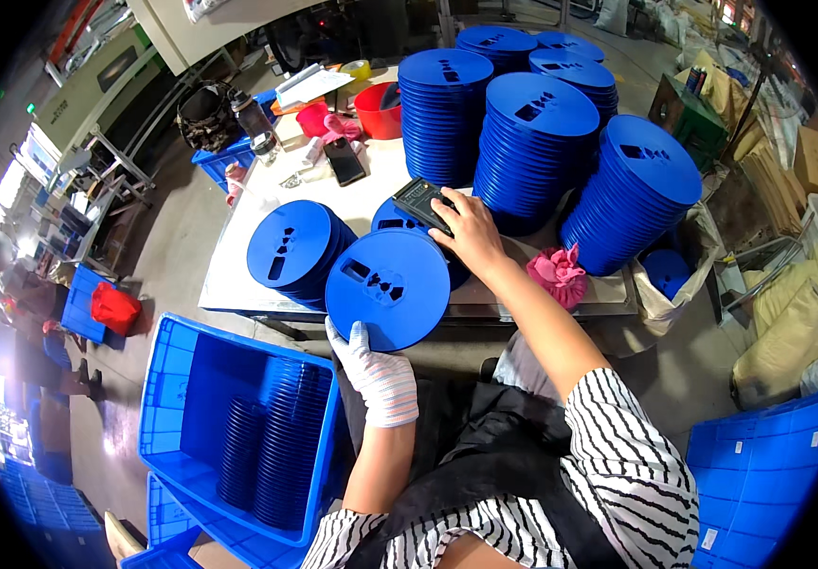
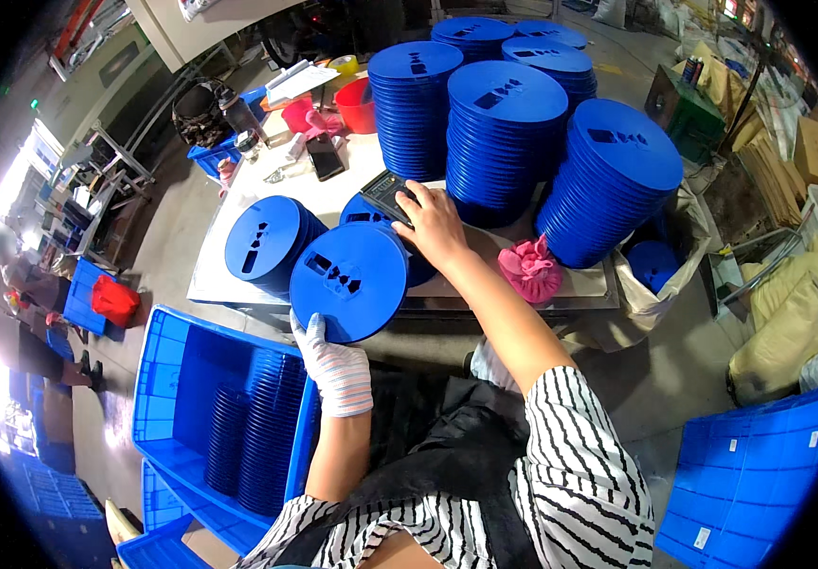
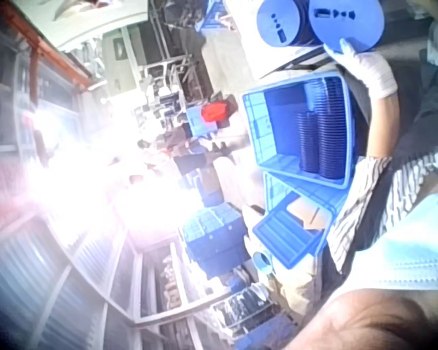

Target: The person stacks blue plastic spools from a table onto a conveyor belt and then into blue crates. They use a handheld scanner to scan the spools and wipe them with a pink cloth before placing them into the crates.

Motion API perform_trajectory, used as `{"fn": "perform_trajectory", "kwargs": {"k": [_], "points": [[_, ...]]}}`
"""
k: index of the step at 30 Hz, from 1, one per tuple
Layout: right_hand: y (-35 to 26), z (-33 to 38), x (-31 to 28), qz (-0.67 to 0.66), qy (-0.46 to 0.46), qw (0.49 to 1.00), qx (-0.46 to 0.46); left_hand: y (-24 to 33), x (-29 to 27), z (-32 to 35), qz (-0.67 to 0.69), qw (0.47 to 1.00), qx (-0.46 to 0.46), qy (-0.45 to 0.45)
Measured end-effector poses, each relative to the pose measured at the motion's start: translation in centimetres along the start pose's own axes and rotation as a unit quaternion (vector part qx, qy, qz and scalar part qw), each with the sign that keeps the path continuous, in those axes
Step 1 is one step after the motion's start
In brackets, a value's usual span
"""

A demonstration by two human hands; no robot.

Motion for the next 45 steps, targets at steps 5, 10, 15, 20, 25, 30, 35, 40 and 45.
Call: {"fn": "perform_trajectory", "kwargs": {"k": [5, 10, 15, 20, 25, 30, 35, 40, 45], "points": [[0.1, 0.2, -0.1, 0.006, 0.0, 1.0, 0.009, -0.1, 0.3, 0.1, -0.077, 0.997, 0.029, -0.014], [0.5, 0.3, 0.1, 0.003, 0.006, 1.0, 0.002, -0.3, 0.5, -0.4, -0.02, 1.0, 0.005, -0.002], [0.2, 0.4, 0.1, 0.004, 0.015, 1.0, -0.006, -0.5, 0.3, -0.5, -0.02, 1.0, 0.008, 0.002], [0.1, 0.3, -0.1, 0.003, 0.017, 1.0, -0.005, -0.2, 0.9, 0.0, 0.012, 1.0, -0.011, 0.005], [0.1, 0.1, -0.1, 0.003, 0.014, 1.0, 0.005, 0.3, 1.7, 0.3, 0.017, 1.0, -0.017, -0.007], [1.0, -0.7, -2.0, -0.144, 0.084, 0.985, 0.055, -0.2, 2.2, -0.5, 0.053, 0.998, -0.038, 0.018], [-0.5, 2.1, -5.1, -0.298, 0.168, 0.939, 0.042, -0.6, 3.0, -1.7, 0.032, 0.998, -0.053, 0.026], [0.1, 4.8, -6.4, -0.349, 0.218, 0.904, 0.115, -0.9, 5.4, -2.9, -0.001, 0.999, -0.044, 0.004], [-2.2, 2.0, -7.6, -0.189, 0.162, 0.968, 0.0, -1.8, 7.9, -3.2, -0.012, 0.999, -0.035, -0.018]]}}
Point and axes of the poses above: each hand's wrist, its own z-axis away from the middle knuckle, its own x-axis out of the palm, y = z × x, the point moved 7 cm from there along -z, towards the middle knuckle, and after that the axes turned 14 degrees about -z, right-handed, at the moved point
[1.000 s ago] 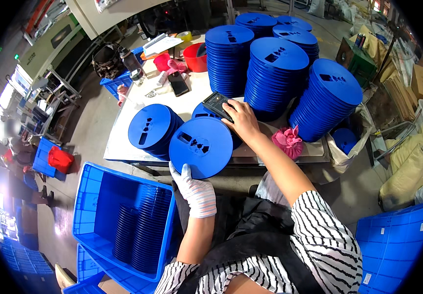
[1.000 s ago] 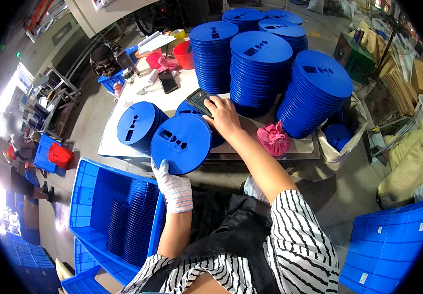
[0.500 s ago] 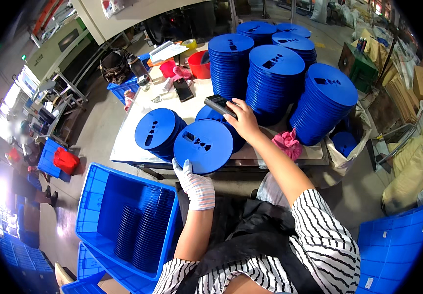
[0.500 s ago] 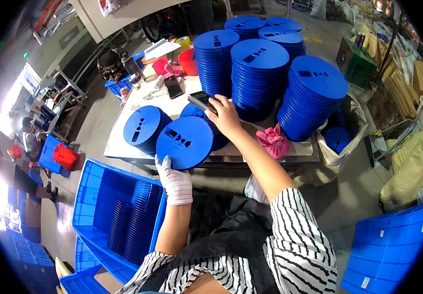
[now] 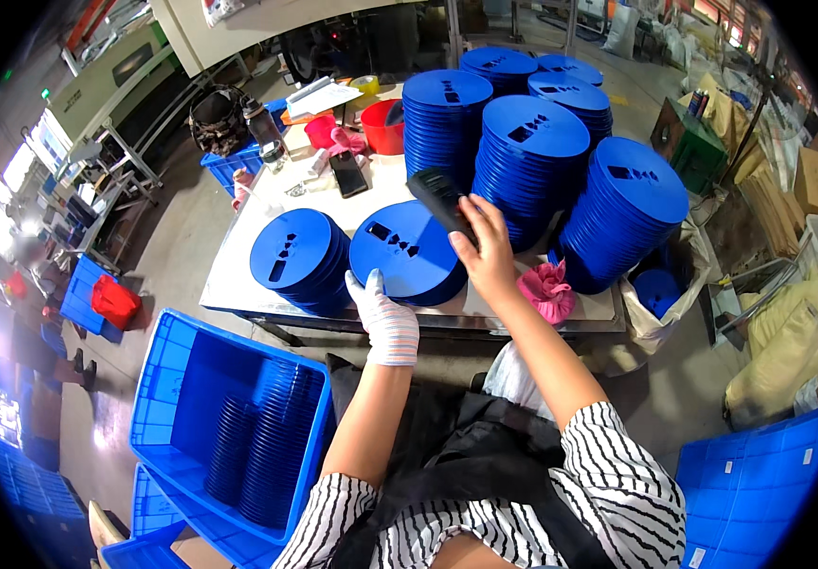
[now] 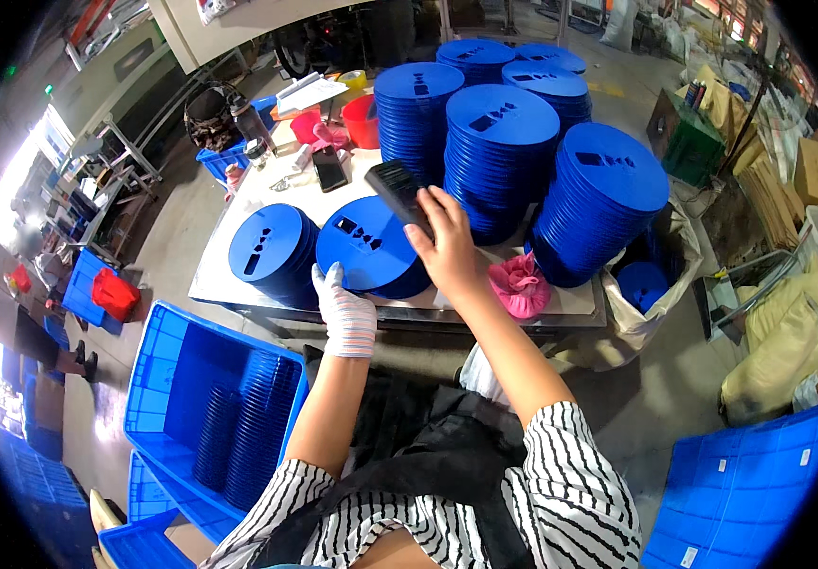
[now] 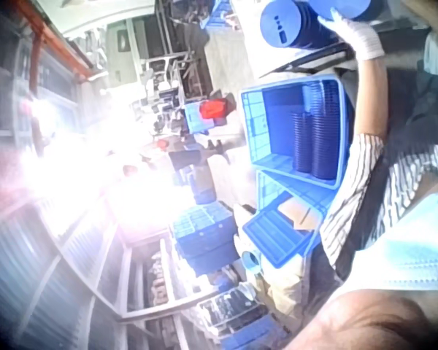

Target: The person stacks blue plastic spools from a table onto a conveyor belt and then into blue crates. They use a handheld scanner to scan the spools and wipe them with a pink cloth before placing them into the crates.

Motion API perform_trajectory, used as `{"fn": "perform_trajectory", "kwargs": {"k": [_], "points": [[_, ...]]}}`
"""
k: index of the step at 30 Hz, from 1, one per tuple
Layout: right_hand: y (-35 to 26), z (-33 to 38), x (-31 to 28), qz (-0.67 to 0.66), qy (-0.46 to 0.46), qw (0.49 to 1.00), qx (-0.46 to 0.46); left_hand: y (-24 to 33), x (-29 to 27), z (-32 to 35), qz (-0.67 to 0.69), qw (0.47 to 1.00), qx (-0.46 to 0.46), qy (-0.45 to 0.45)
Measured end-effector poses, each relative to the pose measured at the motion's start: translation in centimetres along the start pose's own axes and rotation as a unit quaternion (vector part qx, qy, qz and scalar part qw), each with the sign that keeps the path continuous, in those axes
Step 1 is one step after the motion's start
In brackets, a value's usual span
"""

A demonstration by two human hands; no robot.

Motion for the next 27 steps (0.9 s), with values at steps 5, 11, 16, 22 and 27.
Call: {"fn": "perform_trajectory", "kwargs": {"k": [5, 11, 16, 22, 27], "points": [[-0.9, -1.6, 4.0, 0.118, -0.119, 0.984, -0.061, -1.2, 1.2, -0.5, 0.014, 0.999, 0.012, -0.039], [0.0, -1.7, 4.6, 0.15, -0.169, 0.974, -0.013, -0.9, 2.1, 0.1, 0.022, 0.999, -0.007, -0.027], [0.2, -1.3, 4.8, 0.168, -0.174, 0.97, 0.004, -1.3, 1.9, 0.0, 0.033, 0.999, -0.016, -0.03], [0.1, -1.3, 4.6, 0.16, -0.167, 0.973, 0.001, -1.4, 1.8, 0.0, 0.037, 0.999, -0.018, -0.033], [-0.1, -1.4, 4.6, 0.164, -0.163, 0.973, -0.003, -1.3, 1.8, 0.0, 0.041, 0.999, -0.012, -0.034]]}}
Point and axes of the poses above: each hand's wrist, its own z-axis away from the middle knuckle, its own x-axis out of the palm, y = z × x, the point moved 7 cm from there along -z, towards the middle knuckle, and after that the axes turned 14 degrees about -z, right-handed, at the moved point
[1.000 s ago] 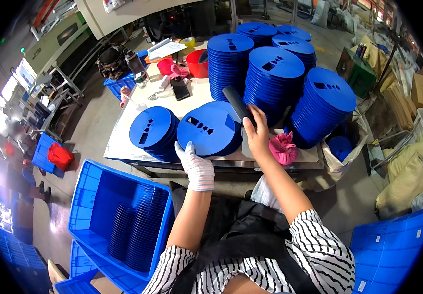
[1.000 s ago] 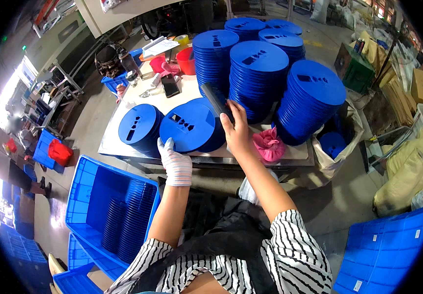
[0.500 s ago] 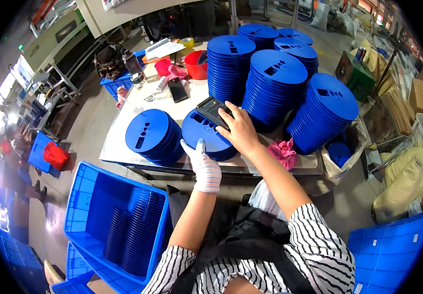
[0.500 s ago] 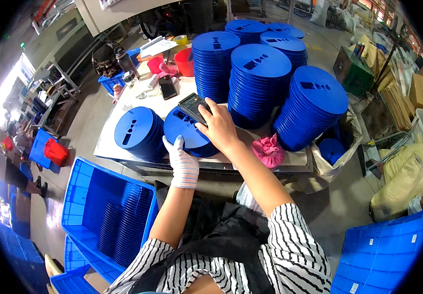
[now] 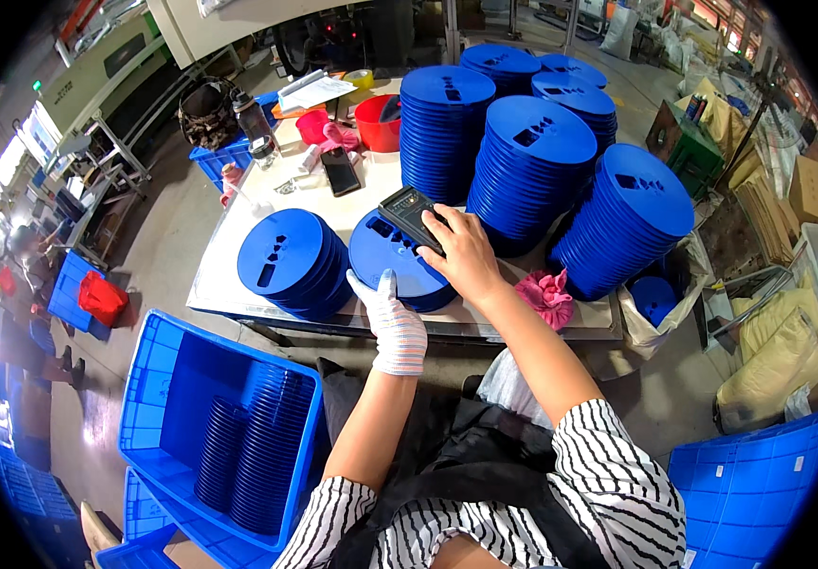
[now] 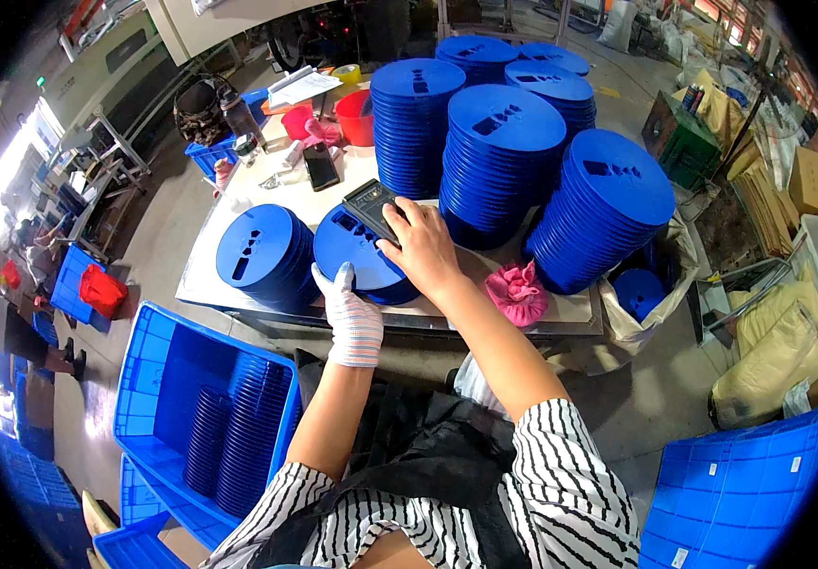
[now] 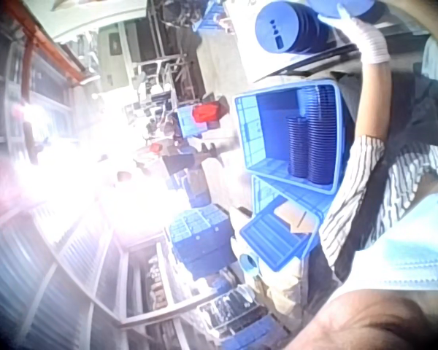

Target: The person stacks blue plastic spools from a table onto a conveyor belt and then into blue crates. They use a handheld scanner to scan the spools and wipe them with a pink cloth before placing them into the crates.

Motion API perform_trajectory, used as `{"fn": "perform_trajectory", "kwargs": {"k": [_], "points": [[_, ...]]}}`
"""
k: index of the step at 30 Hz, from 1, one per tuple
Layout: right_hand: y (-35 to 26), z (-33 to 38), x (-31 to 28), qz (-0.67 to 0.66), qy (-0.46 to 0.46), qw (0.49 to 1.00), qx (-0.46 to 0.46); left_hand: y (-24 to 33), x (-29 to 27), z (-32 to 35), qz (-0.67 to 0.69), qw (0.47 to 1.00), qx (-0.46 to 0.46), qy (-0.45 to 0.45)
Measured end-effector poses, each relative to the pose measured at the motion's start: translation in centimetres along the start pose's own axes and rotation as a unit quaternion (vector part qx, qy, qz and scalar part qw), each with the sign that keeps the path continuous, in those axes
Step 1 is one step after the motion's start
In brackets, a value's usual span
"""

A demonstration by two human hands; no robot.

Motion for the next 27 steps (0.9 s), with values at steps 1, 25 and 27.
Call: {"fn": "perform_trajectory", "kwargs": {"k": [1, 25, 27], "points": [[0.1, 0.1, -0.1, 0.002, 0.004, 1.0, -0.003, 0.0, 0.1, 0.1, -0.001, 1.0, -0.003, 0.0], [-1.0, 5.3, -4.8, -0.211, 0.184, 0.96, 0.025, -1.7, -0.1, -1.6, -0.13, 0.99, -0.002, -0.056], [-3.2, 6.1, -4.7, -0.209, 0.173, 0.963, -0.007, -2.1, -0.6, -2.0, -0.084, 0.994, 0.019, -0.066]]}}
Point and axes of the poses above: each hand's wrist, its own z-axis away from the middle knuckle, its own x-axis out of the palm, y = z × x, the point moved 7 cm from there along -z, towards the middle knuckle, and after that the axes turned 14 degrees about -z, right-handed, at the moved point
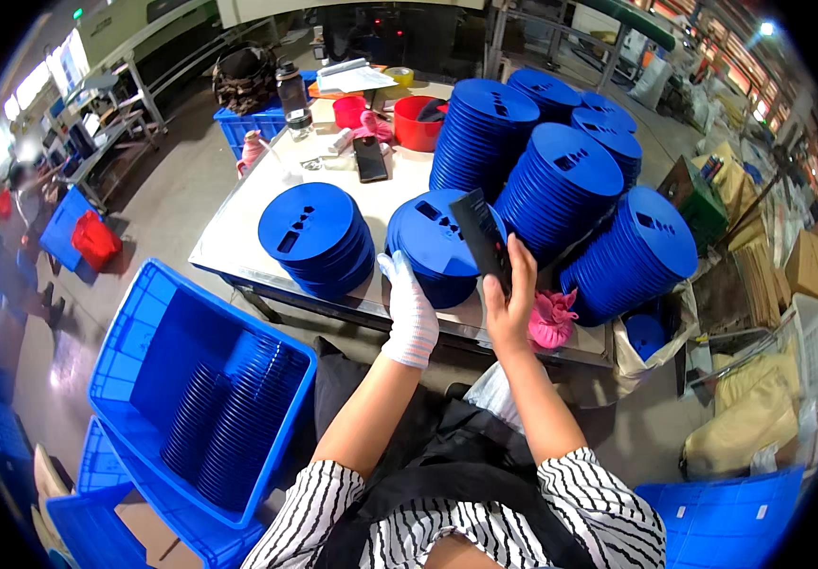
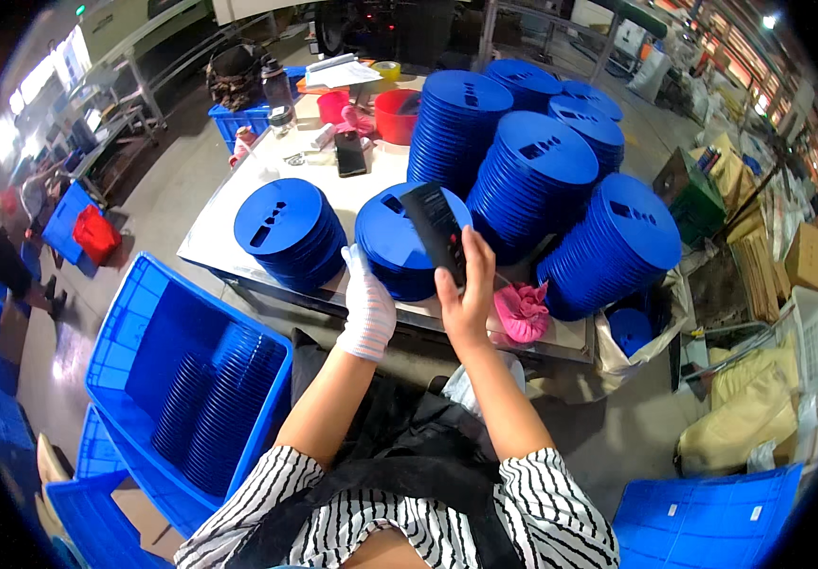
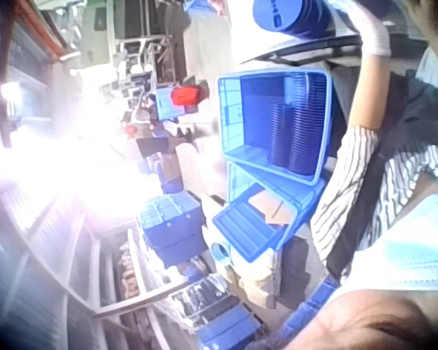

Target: The person stacks blue plastic spools from a table onto a conveyor belt and then into blue crates. They use a handheld scanner to scan the spools and wipe them with a pink cloth before placing them into the crates.

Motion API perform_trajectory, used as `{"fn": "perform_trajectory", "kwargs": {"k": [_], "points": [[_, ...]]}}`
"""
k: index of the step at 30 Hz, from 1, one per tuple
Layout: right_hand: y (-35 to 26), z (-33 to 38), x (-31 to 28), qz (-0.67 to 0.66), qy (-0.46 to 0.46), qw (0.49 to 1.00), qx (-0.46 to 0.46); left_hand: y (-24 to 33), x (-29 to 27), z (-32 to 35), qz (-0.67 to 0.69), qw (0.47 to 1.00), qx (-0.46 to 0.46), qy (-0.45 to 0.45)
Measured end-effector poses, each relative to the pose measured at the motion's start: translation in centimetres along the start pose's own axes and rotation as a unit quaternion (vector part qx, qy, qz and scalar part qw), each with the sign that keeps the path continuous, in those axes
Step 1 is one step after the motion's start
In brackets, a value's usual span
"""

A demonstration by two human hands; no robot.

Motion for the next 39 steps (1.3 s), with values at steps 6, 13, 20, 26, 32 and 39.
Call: {"fn": "perform_trajectory", "kwargs": {"k": [6, 13, 20, 26, 32, 39], "points": [[-5.2, 3.5, 7.4, -0.109, -0.198, 0.972, -0.061, 6.1, -3.9, 8.4, 0.198, 0.967, 0.064, -0.145], [-7.4, 9.2, 19.7, -0.276, -0.302, 0.904, 0.123, 10.7, -15.7, 8.3, 0.024, 0.989, 0.138, 0.049], [-3.1, 13.0, 16.8, -0.212, -0.389, 0.878, 0.18, 14.9, -29.8, -9.9, -0.393, 0.886, 0.181, 0.169], [9.3, 15.3, 3.1, -0.269, 0.031, 0.852, 0.448, 12.3, -33.5, -22.3, -0.638, 0.75, 0.107, 0.135], [13.6, 11.3, 0.1, -0.371, 0.189, 0.763, 0.494, 12.1, -31.7, -22.2, -0.641, 0.736, 0.11, 0.187], [18.1, 6.3, 1.6, -0.406, 0.178, 0.744, 0.5, 13.5, -20.0, -0.3, -0.464, 0.769, 0.405, 0.168]]}}
Point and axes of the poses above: each hand's wrist, its own z-axis away from the middle knuckle, its own x-axis out of the palm, y = z × x, the point moved 7 cm from there along -z, towards the middle knuckle, and after that the axes turned 14 degrees about -z, right-handed, at the moved point
